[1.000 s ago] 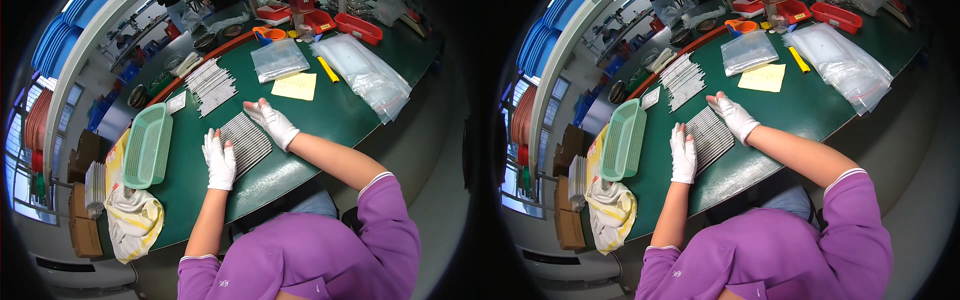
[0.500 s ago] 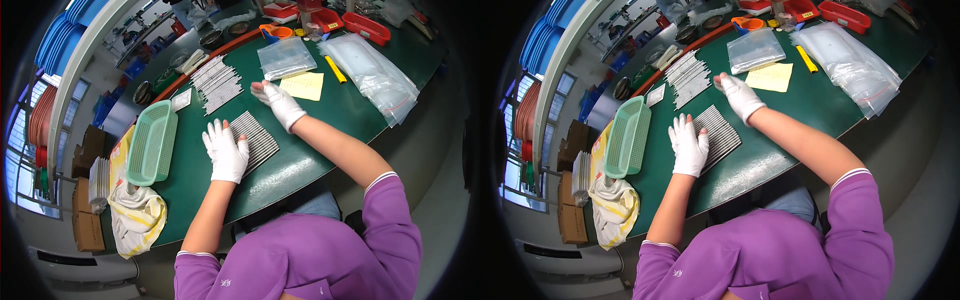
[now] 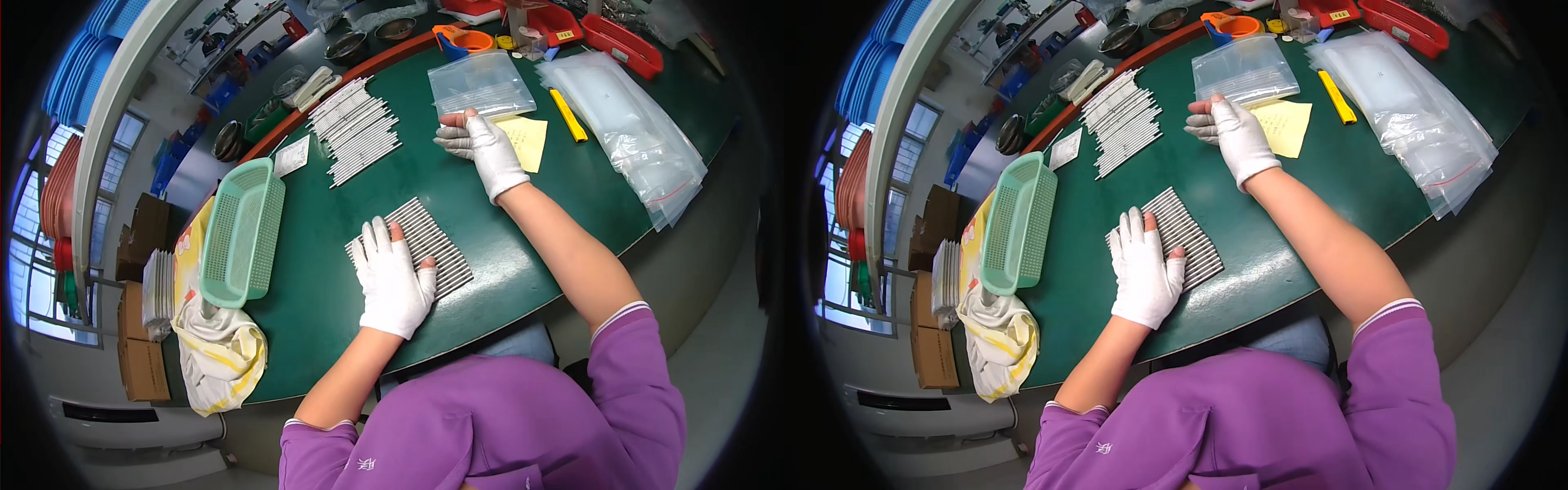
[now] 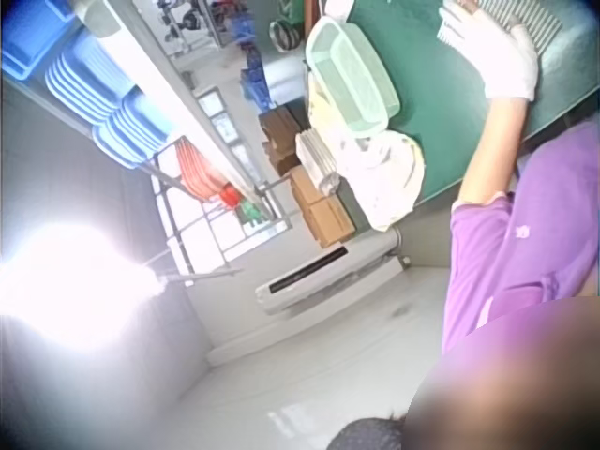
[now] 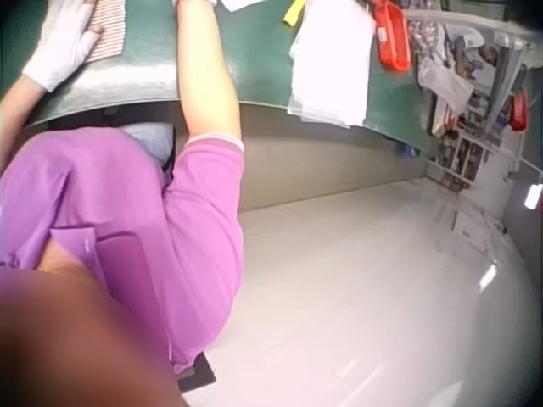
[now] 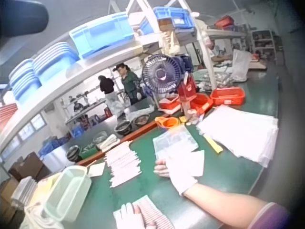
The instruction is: Sorting and packing small metal rods into plastic bags at an industrial workstation.
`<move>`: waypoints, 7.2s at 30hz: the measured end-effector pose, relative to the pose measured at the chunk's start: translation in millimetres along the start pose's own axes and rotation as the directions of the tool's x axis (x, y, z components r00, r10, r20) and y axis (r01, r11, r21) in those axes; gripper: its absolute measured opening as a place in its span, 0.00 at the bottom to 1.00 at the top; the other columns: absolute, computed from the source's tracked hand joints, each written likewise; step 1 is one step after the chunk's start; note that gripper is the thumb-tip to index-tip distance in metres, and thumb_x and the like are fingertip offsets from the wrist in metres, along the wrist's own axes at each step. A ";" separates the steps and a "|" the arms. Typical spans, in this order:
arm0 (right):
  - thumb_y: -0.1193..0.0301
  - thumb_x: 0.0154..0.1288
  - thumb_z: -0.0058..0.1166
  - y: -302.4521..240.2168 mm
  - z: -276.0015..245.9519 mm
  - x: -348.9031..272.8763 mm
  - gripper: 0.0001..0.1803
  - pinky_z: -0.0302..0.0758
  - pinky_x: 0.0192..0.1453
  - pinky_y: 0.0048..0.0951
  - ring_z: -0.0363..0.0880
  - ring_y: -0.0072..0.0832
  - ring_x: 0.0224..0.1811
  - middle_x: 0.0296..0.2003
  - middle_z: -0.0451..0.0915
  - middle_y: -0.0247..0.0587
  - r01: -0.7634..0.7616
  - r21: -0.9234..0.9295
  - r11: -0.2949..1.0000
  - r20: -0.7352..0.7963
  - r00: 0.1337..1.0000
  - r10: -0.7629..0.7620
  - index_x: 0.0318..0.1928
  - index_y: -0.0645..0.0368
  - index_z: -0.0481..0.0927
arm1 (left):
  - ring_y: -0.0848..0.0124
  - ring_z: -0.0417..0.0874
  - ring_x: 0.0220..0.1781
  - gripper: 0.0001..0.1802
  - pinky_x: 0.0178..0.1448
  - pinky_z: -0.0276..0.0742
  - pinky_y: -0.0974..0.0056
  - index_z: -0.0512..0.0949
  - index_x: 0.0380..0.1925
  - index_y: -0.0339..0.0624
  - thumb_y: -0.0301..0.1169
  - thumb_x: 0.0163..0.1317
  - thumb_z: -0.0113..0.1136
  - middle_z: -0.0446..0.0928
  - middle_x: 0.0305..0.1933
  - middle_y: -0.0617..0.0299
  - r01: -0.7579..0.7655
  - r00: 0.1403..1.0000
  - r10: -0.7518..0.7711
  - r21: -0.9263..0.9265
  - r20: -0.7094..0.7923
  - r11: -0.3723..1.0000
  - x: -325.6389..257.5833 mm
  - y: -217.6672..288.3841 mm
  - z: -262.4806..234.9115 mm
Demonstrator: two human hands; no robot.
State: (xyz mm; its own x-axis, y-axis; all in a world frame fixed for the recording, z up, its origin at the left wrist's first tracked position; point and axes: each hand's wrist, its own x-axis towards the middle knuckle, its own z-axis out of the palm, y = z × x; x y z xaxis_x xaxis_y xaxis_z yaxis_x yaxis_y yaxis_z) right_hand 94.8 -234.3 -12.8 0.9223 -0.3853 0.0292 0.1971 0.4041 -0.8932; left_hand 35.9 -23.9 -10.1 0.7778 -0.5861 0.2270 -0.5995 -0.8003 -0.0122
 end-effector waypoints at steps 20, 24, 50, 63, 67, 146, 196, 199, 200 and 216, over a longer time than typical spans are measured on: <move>0.49 0.70 0.34 -1.6 8.2 -5.0 0.28 0.74 0.49 0.24 0.80 0.25 0.40 0.37 0.81 0.40 0.004 -0.046 0.999 0.035 0.999 -0.002 0.45 0.62 0.76 | 0.41 0.55 0.66 0.33 0.70 0.44 0.45 0.59 0.56 0.18 0.37 0.57 0.49 0.58 0.61 0.31 -0.059 0.998 0.059 0.010 -0.033 0.998 34.8 -33.6 19.4; 0.50 0.71 0.34 -6.1 7.0 -2.6 0.28 0.73 0.50 0.24 0.80 0.25 0.41 0.38 0.80 0.40 0.012 -0.049 0.999 0.038 0.999 -0.010 0.47 0.63 0.75 | 0.43 0.55 0.67 0.33 0.71 0.42 0.46 0.59 0.57 0.20 0.39 0.60 0.46 0.57 0.63 0.32 -0.046 0.998 0.047 0.030 -0.044 0.999 51.6 -51.1 29.5; 0.52 0.71 0.32 -4.2 -2.6 12.8 0.27 0.74 0.48 0.25 0.80 0.27 0.39 0.36 0.80 0.43 0.077 -0.047 0.996 -0.043 0.996 -0.079 0.44 0.64 0.76 | 0.42 0.57 0.65 0.32 0.70 0.45 0.47 0.60 0.56 0.21 0.37 0.59 0.48 0.59 0.61 0.32 -0.076 0.996 0.075 -0.007 -0.046 0.997 34.7 -37.0 20.5; 0.52 0.72 0.31 -5.3 -7.0 10.9 0.28 0.74 0.49 0.25 0.80 0.28 0.41 0.38 0.80 0.45 0.090 -0.076 0.993 -0.026 0.995 -0.092 0.45 0.64 0.76 | 0.38 0.55 0.64 0.33 0.69 0.46 0.44 0.58 0.54 0.15 0.34 0.55 0.50 0.56 0.61 0.29 -0.101 0.995 0.101 -0.054 -0.012 0.993 -11.4 0.2 -0.3; 0.52 0.72 0.31 -4.9 -7.3 12.5 0.28 0.74 0.50 0.25 0.80 0.28 0.41 0.38 0.81 0.45 0.077 -0.081 0.994 -0.029 0.996 -0.080 0.45 0.64 0.76 | 0.36 0.54 0.65 0.36 0.69 0.45 0.42 0.53 0.59 0.20 0.32 0.55 0.51 0.54 0.61 0.28 -0.117 0.992 0.109 -0.157 -0.058 0.981 -25.4 -2.1 1.7; 0.64 0.56 0.53 -12.3 56.7 -127.0 0.31 0.53 0.68 0.46 0.56 0.51 0.65 0.59 0.61 0.58 0.772 -0.629 -0.091 0.773 0.633 0.036 0.58 0.68 0.63 | 0.50 0.68 0.61 0.20 0.65 0.63 0.58 0.65 0.54 0.30 0.25 0.62 0.46 0.66 0.59 0.41 -0.039 0.892 -0.274 -0.665 -0.360 0.746 -19.7 -83.7 3.9; 0.56 0.56 0.50 18.6 79.5 -61.1 0.35 0.46 0.69 0.55 0.54 0.51 0.66 0.62 0.60 0.57 0.804 -0.536 -0.257 0.772 0.590 0.236 0.60 0.64 0.63 | 0.64 0.76 0.54 0.21 0.63 0.66 0.63 0.71 0.47 0.29 0.38 0.70 0.39 0.74 0.51 0.52 -0.008 0.717 -0.697 -1.000 -0.026 0.029 3.0 -152.7 27.2; 0.56 0.55 0.51 13.1 78.2 -72.5 0.36 0.46 0.69 0.54 0.54 0.52 0.66 0.61 0.60 0.57 0.812 -0.531 -0.240 0.775 0.581 0.248 0.60 0.64 0.63 | 0.64 0.76 0.54 0.20 0.63 0.66 0.63 0.71 0.47 0.29 0.38 0.70 0.39 0.74 0.51 0.52 -0.005 0.719 -0.694 -0.999 -0.029 0.037 3.7 -154.0 27.8; 0.57 0.54 0.51 11.4 77.4 -75.9 0.36 0.46 0.69 0.54 0.54 0.53 0.66 0.61 0.60 0.58 0.817 -0.528 -0.230 0.779 0.574 0.251 0.60 0.64 0.63 | 0.64 0.76 0.54 0.20 0.63 0.66 0.63 0.71 0.47 0.29 0.38 0.70 0.39 0.74 0.51 0.52 -0.001 0.721 -0.693 -0.999 -0.023 0.032 3.9 -154.0 27.5; 0.54 0.50 0.53 -9.0 62.4 -126.6 0.39 0.46 0.68 0.54 0.53 0.56 0.65 0.60 0.58 0.61 0.824 -0.548 -0.145 0.760 0.563 0.325 0.60 0.64 0.62 | 0.58 0.67 0.63 0.21 0.70 0.53 0.58 0.67 0.57 0.39 0.27 0.63 0.46 0.76 0.52 0.59 -0.168 0.971 -0.006 -0.693 -0.241 0.701 -1.8 -130.3 23.9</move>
State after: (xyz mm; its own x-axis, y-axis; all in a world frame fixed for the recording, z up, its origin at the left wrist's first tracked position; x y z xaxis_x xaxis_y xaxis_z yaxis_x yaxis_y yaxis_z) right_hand -3.0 -137.4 19.6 0.8358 0.5450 0.0670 0.5491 -0.8307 -0.0920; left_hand 117.1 78.4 -32.2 0.7130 -0.5336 0.4548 -0.6815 -0.3750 0.6284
